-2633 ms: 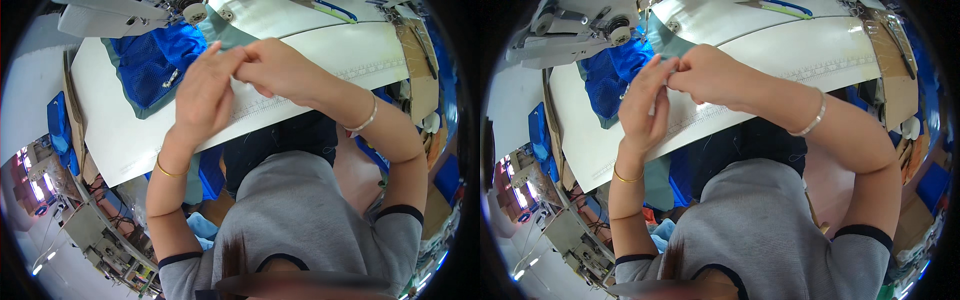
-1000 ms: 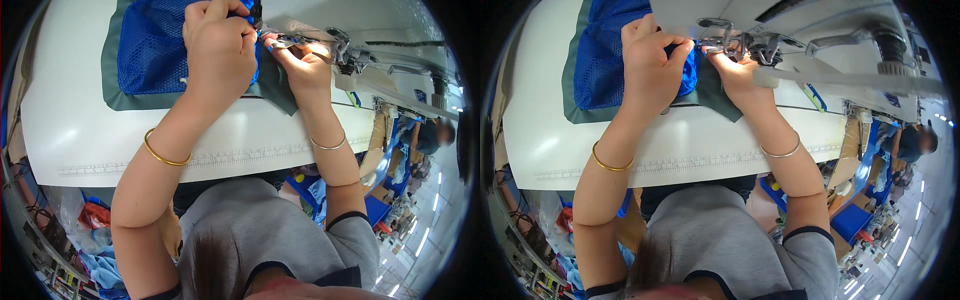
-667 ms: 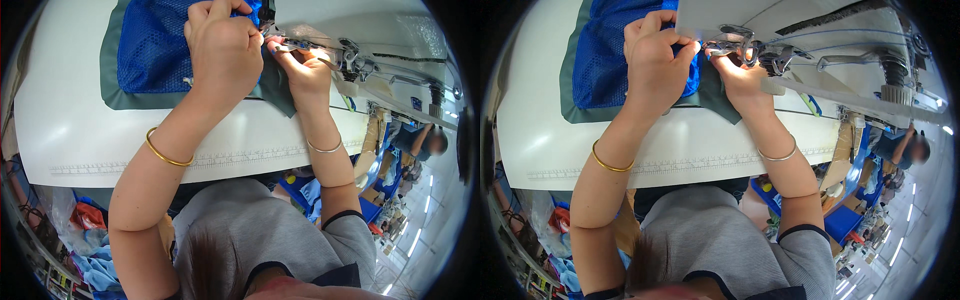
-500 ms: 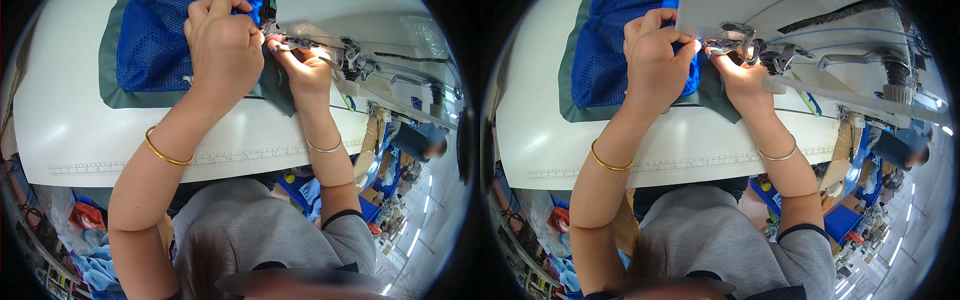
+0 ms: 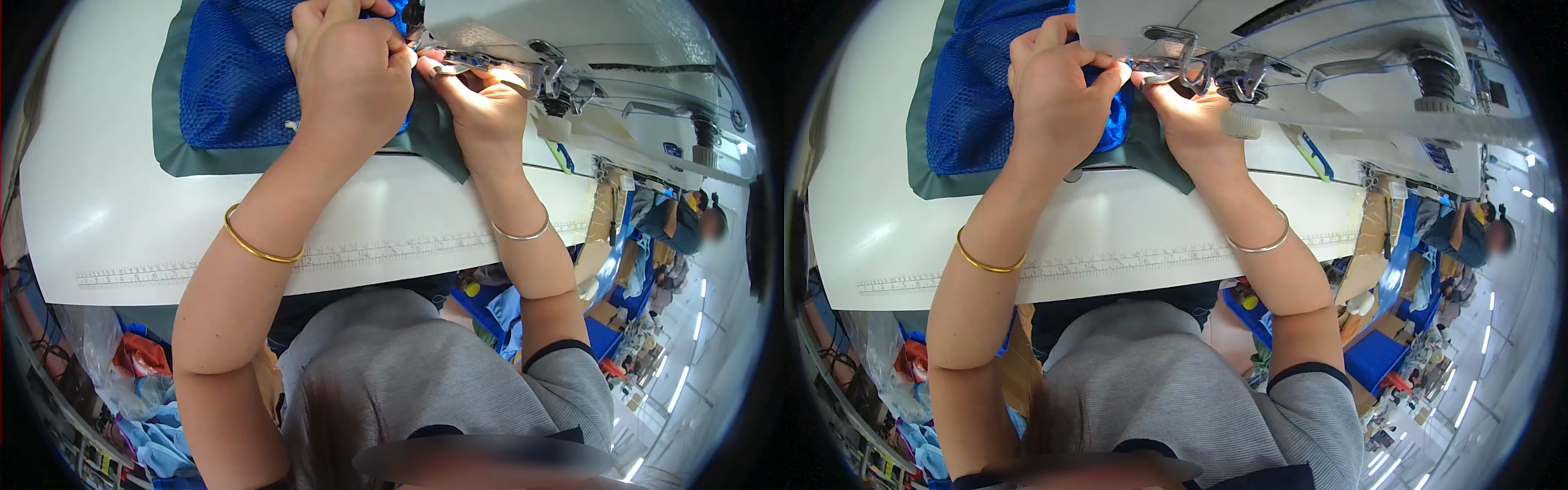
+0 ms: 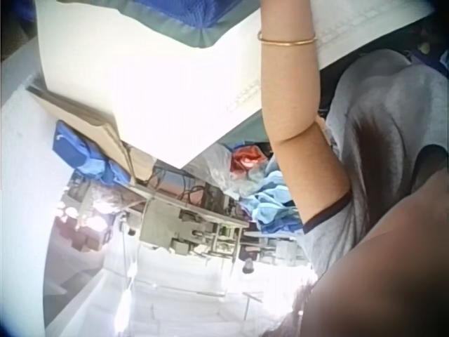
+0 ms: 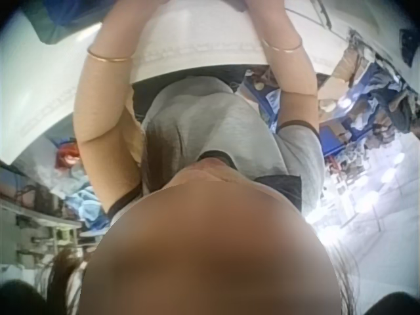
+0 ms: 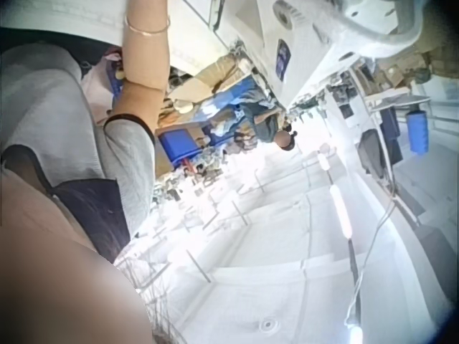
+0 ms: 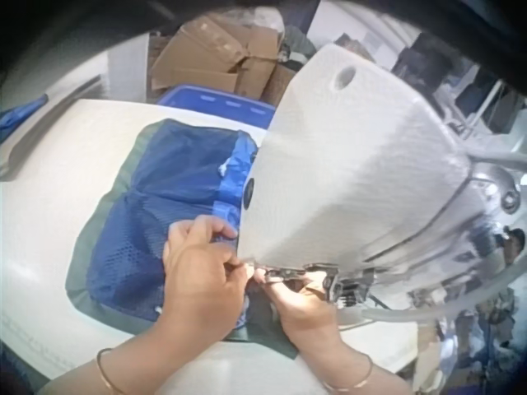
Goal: Sewing a blue mesh pouch onto a grey fabric base using an industrial sewing machine and trimming thread with scissors.
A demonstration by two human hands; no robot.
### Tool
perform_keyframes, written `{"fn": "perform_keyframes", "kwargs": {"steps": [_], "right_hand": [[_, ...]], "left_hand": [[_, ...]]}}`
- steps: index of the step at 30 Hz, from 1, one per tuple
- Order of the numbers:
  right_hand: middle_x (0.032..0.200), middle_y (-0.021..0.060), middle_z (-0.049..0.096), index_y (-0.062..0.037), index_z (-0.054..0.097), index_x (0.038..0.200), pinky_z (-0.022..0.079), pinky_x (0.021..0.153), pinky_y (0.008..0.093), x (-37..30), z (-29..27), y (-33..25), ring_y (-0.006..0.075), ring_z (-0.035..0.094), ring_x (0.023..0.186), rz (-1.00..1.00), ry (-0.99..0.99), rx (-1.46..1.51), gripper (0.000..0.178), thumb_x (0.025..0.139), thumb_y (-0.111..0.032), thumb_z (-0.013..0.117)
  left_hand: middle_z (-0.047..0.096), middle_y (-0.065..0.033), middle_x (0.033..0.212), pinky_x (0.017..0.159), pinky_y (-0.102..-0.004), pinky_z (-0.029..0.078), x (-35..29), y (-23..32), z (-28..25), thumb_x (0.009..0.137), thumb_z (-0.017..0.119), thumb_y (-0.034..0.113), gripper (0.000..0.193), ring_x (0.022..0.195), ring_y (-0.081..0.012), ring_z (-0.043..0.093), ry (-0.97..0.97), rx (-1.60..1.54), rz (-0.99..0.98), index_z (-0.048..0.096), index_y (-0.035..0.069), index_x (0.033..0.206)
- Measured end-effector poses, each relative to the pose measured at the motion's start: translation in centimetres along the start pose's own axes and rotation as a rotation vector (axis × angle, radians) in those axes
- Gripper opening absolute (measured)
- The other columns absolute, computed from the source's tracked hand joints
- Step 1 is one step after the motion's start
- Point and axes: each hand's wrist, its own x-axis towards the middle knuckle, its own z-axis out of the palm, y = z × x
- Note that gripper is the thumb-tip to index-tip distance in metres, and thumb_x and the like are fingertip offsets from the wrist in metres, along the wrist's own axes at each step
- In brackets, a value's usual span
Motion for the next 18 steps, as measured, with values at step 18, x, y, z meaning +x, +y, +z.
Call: {"fn": "perform_keyframes", "kwargs": {"steps": [18], "right_hand": [[0.086, -0.0023, 0.073, 0.0007, 0.078, 0.099, 0.047, 0.069, 0.0172, -0.1, 0.3, 0.0, 0.0025, 0.060, 0.075, -0.168, 0.026, -0.088, 0.016, 0.087, -0.009, 0.078]], "left_hand": [[0.064, -0.0050, 0.109, 0.096, -0.0434, 0.042, 0.0, -0.1, -0.1, 0.083, 0.076, 0.018, 0.016, 0.111, -0.0324, 0.052, -0.026, 0.032, 0.023, 0.076, 0.003, 0.087]]}}
